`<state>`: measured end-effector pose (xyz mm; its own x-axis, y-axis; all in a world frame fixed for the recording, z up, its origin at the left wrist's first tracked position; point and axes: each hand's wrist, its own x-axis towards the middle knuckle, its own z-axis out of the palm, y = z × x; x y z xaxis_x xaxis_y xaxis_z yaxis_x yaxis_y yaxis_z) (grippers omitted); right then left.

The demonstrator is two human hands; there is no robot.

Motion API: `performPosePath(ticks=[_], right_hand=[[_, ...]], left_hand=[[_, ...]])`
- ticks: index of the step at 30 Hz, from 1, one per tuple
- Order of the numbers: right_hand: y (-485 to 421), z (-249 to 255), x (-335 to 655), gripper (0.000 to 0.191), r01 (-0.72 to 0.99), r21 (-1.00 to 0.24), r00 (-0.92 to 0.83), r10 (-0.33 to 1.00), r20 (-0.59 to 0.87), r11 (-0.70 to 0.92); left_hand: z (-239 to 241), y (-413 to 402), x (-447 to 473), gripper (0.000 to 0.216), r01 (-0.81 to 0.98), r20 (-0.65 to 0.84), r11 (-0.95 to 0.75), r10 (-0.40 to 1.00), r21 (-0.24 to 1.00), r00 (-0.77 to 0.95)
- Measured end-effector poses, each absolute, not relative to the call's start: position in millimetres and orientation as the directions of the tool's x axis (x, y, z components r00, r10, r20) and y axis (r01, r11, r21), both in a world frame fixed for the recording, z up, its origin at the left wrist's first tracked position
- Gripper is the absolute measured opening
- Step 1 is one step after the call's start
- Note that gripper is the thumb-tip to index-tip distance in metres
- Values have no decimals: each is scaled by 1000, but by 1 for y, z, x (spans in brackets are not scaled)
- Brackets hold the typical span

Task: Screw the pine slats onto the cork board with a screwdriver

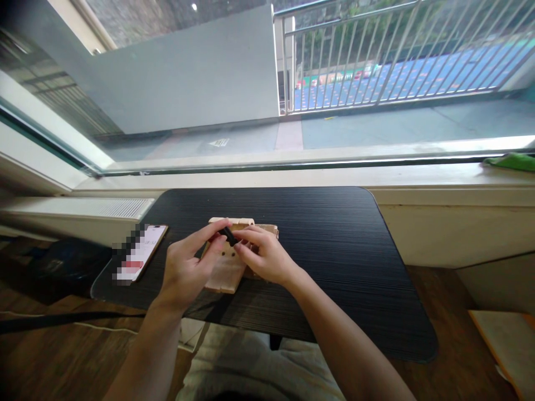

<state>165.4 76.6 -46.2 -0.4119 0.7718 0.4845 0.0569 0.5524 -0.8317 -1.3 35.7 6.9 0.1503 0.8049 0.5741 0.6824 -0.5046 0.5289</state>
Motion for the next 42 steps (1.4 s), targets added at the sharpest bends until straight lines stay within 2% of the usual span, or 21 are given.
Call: performPosePath(ticks=[7, 15, 26, 42], right_hand=[[77, -47, 165, 21, 40, -836, -449, 757, 474, 547], [78, -48, 164, 19, 61, -828, -406, 771, 490, 558], [78, -50, 164, 18, 106, -820, -397, 780, 484, 563], [78, -48, 166, 20, 93, -836, -397, 790, 468, 542]], left_hand=[[9, 37, 0, 34, 647, 566, -522, 808, 557, 164], [13, 36, 2, 31, 677, 514, -467, 844, 569, 151], [11, 36, 1, 23, 708, 567, -487, 810, 512, 147], [8, 37, 2, 33, 673, 564, -519, 806, 527, 179]])
